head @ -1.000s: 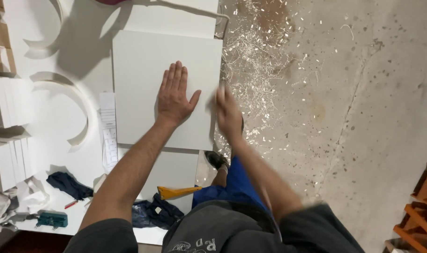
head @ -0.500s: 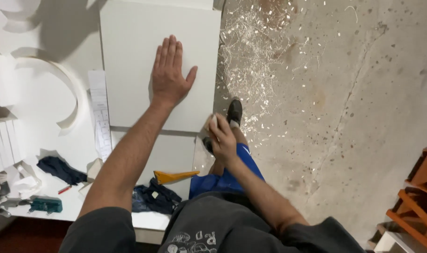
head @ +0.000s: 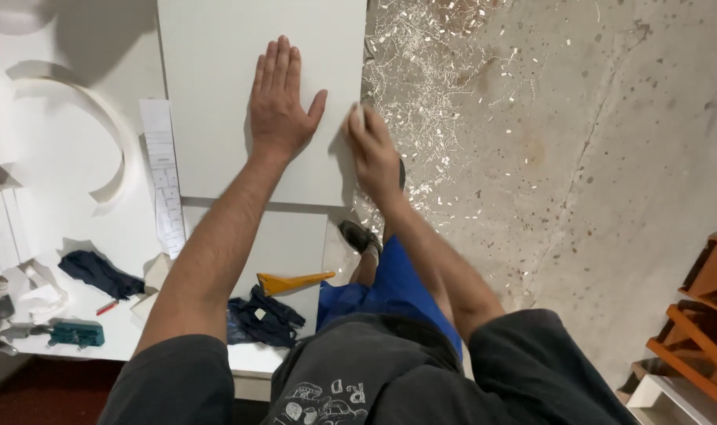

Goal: Applying edge banding to a wooden panel using an iron, trimmer, and sanding block

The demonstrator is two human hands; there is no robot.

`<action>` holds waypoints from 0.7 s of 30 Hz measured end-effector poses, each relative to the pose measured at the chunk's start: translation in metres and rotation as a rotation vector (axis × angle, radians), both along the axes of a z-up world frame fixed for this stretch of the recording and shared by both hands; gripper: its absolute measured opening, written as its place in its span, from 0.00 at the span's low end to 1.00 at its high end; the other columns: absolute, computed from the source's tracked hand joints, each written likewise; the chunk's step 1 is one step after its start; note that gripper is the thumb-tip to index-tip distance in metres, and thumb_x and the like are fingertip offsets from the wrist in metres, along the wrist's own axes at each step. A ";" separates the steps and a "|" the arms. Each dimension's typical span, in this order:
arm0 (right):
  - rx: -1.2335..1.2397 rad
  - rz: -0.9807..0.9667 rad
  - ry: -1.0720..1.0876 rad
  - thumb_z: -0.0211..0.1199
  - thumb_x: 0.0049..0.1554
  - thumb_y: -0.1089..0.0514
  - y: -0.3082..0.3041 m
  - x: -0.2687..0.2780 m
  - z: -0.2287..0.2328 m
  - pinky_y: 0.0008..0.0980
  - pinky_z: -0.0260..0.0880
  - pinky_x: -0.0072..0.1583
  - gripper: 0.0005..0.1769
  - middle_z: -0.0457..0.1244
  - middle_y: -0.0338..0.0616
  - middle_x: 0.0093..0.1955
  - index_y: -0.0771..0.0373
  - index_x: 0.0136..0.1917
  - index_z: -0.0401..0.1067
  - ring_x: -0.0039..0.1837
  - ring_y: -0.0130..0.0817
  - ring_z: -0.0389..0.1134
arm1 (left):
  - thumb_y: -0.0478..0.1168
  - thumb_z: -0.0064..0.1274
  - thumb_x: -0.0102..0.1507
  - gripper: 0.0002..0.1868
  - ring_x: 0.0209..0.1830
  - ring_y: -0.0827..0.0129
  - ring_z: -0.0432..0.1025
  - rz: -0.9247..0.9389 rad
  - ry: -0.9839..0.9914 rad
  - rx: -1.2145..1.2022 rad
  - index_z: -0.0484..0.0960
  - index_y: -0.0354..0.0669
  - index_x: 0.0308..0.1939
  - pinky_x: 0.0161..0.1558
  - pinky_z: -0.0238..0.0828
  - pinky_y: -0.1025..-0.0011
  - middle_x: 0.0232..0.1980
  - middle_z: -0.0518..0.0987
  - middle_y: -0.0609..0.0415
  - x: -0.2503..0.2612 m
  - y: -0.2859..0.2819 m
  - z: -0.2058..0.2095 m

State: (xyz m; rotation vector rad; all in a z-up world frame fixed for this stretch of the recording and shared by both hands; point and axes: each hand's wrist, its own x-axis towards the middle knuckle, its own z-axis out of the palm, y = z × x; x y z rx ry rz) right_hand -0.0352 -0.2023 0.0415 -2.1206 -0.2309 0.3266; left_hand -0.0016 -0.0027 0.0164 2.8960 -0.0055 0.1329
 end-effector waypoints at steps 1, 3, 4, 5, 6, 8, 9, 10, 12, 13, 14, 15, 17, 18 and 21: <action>0.056 -0.092 0.359 0.35 0.65 0.35 0.009 0.010 0.039 0.33 0.67 0.35 0.31 0.68 0.41 0.50 0.54 0.68 0.64 0.41 0.34 0.70 | 0.56 0.48 0.75 0.39 0.83 0.50 0.46 0.003 0.018 0.002 0.61 0.28 0.78 0.82 0.41 0.55 0.82 0.53 0.38 0.005 0.001 0.002; 0.175 0.021 -0.037 0.47 0.66 0.50 -0.014 -0.064 -0.015 0.43 0.65 0.54 0.23 0.62 0.52 0.63 0.58 0.71 0.64 0.59 0.49 0.65 | 0.56 0.48 0.75 0.38 0.83 0.50 0.47 -0.007 0.004 0.000 0.62 0.27 0.77 0.81 0.41 0.56 0.81 0.55 0.37 0.005 0.002 0.008; 0.288 0.144 -0.425 0.59 0.67 0.65 -0.033 -0.104 -0.035 0.52 0.63 0.74 0.22 0.54 0.64 0.76 0.62 0.73 0.64 0.76 0.63 0.59 | 0.56 0.48 0.74 0.38 0.82 0.50 0.49 -0.016 -0.004 -0.002 0.62 0.27 0.77 0.81 0.41 0.56 0.81 0.56 0.36 0.004 0.001 0.011; 0.292 0.144 -0.433 0.59 0.67 0.65 -0.020 -0.067 -0.017 0.52 0.63 0.74 0.22 0.54 0.64 0.76 0.62 0.73 0.64 0.76 0.63 0.59 | 0.56 0.48 0.74 0.38 0.82 0.50 0.49 -0.016 -0.013 0.003 0.62 0.27 0.77 0.81 0.41 0.56 0.81 0.56 0.36 0.005 0.002 0.011; 0.476 -0.029 0.115 0.54 0.67 0.58 -0.007 -0.032 0.001 0.39 0.66 0.60 0.13 0.58 0.51 0.60 0.60 0.64 0.66 0.59 0.45 0.61 | 0.55 0.50 0.73 0.38 0.82 0.49 0.50 -0.024 -0.039 -0.011 0.64 0.26 0.76 0.81 0.42 0.55 0.80 0.58 0.35 0.005 0.002 0.010; 0.635 -0.194 0.671 0.49 0.68 0.52 0.010 0.049 -0.030 0.27 0.69 0.46 0.12 0.62 0.38 0.43 0.59 0.55 0.68 0.42 0.28 0.63 | 0.54 0.51 0.72 0.38 0.81 0.48 0.51 -0.032 -0.068 -0.023 0.65 0.25 0.75 0.81 0.44 0.54 0.79 0.59 0.34 0.008 0.002 0.007; 0.347 -0.114 0.015 0.53 0.70 0.50 0.016 0.099 -0.071 0.20 0.65 0.37 0.19 0.65 0.35 0.42 0.48 0.70 0.51 0.36 0.21 0.62 | 0.54 0.52 0.72 0.38 0.81 0.47 0.52 -0.041 -0.079 -0.038 0.65 0.25 0.74 0.81 0.45 0.53 0.79 0.59 0.33 0.006 0.003 0.005; 0.043 -0.018 -0.632 0.58 0.72 0.49 0.022 0.158 -0.106 0.13 0.62 0.29 0.41 0.69 0.32 0.42 0.36 0.85 0.33 0.31 0.13 0.61 | 0.53 0.54 0.71 0.38 0.81 0.46 0.52 -0.050 -0.090 -0.053 0.65 0.25 0.74 0.80 0.45 0.52 0.79 0.59 0.33 0.003 0.003 0.004; 0.066 -0.008 -0.464 0.58 0.71 0.54 0.030 0.175 -0.086 0.17 0.70 0.31 0.37 0.69 0.37 0.49 0.36 0.82 0.40 0.36 0.21 0.66 | 0.53 0.54 0.71 0.38 0.81 0.46 0.52 -0.037 -0.100 -0.054 0.66 0.26 0.74 0.80 0.46 0.52 0.79 0.60 0.33 0.000 0.004 0.008; 0.055 -0.014 -0.296 0.57 0.69 0.59 0.024 0.186 -0.077 0.22 0.78 0.34 0.33 0.68 0.43 0.56 0.37 0.79 0.47 0.42 0.29 0.70 | 0.52 0.55 0.71 0.37 0.81 0.46 0.53 -0.049 -0.109 -0.084 0.67 0.26 0.74 0.81 0.46 0.52 0.78 0.60 0.34 0.005 -0.001 0.006; 0.044 -0.025 -0.298 0.57 0.69 0.59 0.021 0.141 -0.050 0.22 0.78 0.34 0.33 0.68 0.43 0.56 0.37 0.79 0.47 0.42 0.29 0.70 | 0.52 0.55 0.71 0.37 0.81 0.46 0.53 -0.062 -0.110 -0.093 0.67 0.26 0.74 0.81 0.46 0.52 0.78 0.60 0.34 0.007 0.000 -0.004; -0.055 -0.064 0.107 0.52 0.66 0.44 0.019 0.093 -0.022 0.43 0.71 0.49 0.25 0.67 0.51 0.60 0.46 0.74 0.56 0.53 0.47 0.68 | 0.56 0.55 0.69 0.38 0.79 0.47 0.57 -0.048 -0.183 -0.013 0.70 0.28 0.71 0.79 0.48 0.53 0.76 0.64 0.35 0.007 0.003 -0.010; -0.159 -0.097 0.512 0.47 0.63 0.28 0.002 0.001 -0.009 0.64 0.64 0.63 0.34 0.66 0.59 0.64 0.54 0.69 0.65 0.65 0.66 0.66 | 0.60 0.55 0.66 0.39 0.77 0.48 0.60 -0.030 -0.254 0.067 0.74 0.30 0.69 0.78 0.50 0.55 0.74 0.68 0.36 0.006 0.007 -0.016; 0.048 -0.029 -0.037 0.57 0.60 0.47 -0.008 -0.037 -0.028 0.58 0.67 0.65 0.23 0.65 0.62 0.65 0.60 0.65 0.72 0.64 0.63 0.67 | 0.61 0.54 0.66 0.39 0.77 0.49 0.60 -0.023 -0.237 0.081 0.74 0.31 0.69 0.78 0.50 0.55 0.75 0.68 0.37 0.005 0.007 -0.016; 0.031 0.100 -0.709 0.65 0.58 0.68 -0.016 -0.002 -0.116 0.54 0.69 0.64 0.20 0.64 0.69 0.64 0.66 0.64 0.75 0.64 0.62 0.67 | 0.61 0.54 0.67 0.39 0.77 0.49 0.60 -0.015 -0.226 0.085 0.74 0.31 0.69 0.79 0.49 0.56 0.74 0.68 0.37 0.007 0.005 -0.013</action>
